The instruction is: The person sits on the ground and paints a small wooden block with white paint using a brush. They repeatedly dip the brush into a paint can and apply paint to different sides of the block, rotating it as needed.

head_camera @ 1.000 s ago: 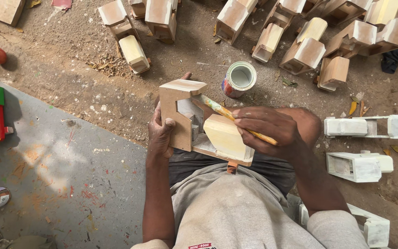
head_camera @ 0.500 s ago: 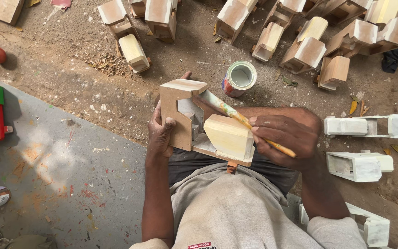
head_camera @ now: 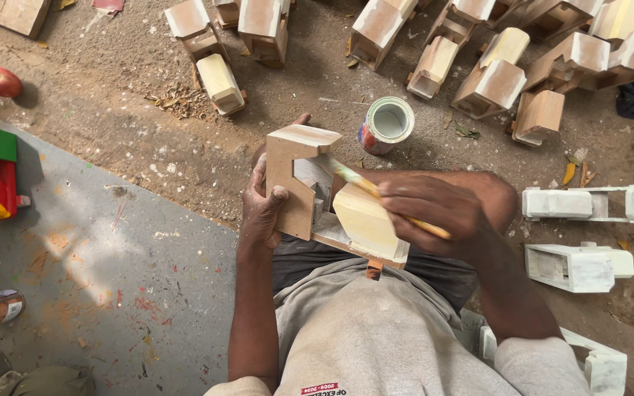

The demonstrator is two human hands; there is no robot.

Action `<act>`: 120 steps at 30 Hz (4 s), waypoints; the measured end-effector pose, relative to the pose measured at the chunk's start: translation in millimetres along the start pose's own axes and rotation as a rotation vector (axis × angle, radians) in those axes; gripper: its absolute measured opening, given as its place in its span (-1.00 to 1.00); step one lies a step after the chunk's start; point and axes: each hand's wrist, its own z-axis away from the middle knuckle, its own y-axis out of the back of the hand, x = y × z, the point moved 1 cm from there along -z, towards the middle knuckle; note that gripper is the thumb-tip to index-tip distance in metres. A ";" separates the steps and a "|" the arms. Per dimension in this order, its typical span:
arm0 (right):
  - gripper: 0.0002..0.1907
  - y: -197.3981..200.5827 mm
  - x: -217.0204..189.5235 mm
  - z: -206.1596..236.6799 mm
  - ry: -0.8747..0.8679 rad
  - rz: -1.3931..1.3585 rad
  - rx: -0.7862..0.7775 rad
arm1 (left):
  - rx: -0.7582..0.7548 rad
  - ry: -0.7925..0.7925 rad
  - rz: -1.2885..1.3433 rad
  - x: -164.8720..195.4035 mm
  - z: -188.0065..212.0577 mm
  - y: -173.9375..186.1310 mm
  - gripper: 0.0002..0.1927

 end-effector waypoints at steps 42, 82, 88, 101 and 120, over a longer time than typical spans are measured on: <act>-0.85 16.0 -14.1 32.5 0.148 0.266 0.087 | 0.029 0.009 0.027 -17.7 2.1 15.9 0.46; -0.88 -4.6 73.2 143.6 -0.538 -1.049 0.797 | -0.183 0.173 0.602 -123.2 20.0 98.6 0.32; -0.96 2.3 71.1 144.4 -0.435 -1.041 0.746 | -0.167 0.183 0.594 -126.5 20.2 102.3 0.32; -0.90 13.7 62.0 139.7 -0.387 -0.952 0.695 | -0.143 0.204 0.581 -132.5 19.1 105.6 0.33; -0.97 26.2 64.3 133.5 -0.395 -0.866 0.810 | -0.188 0.226 0.597 -143.2 14.8 106.8 0.33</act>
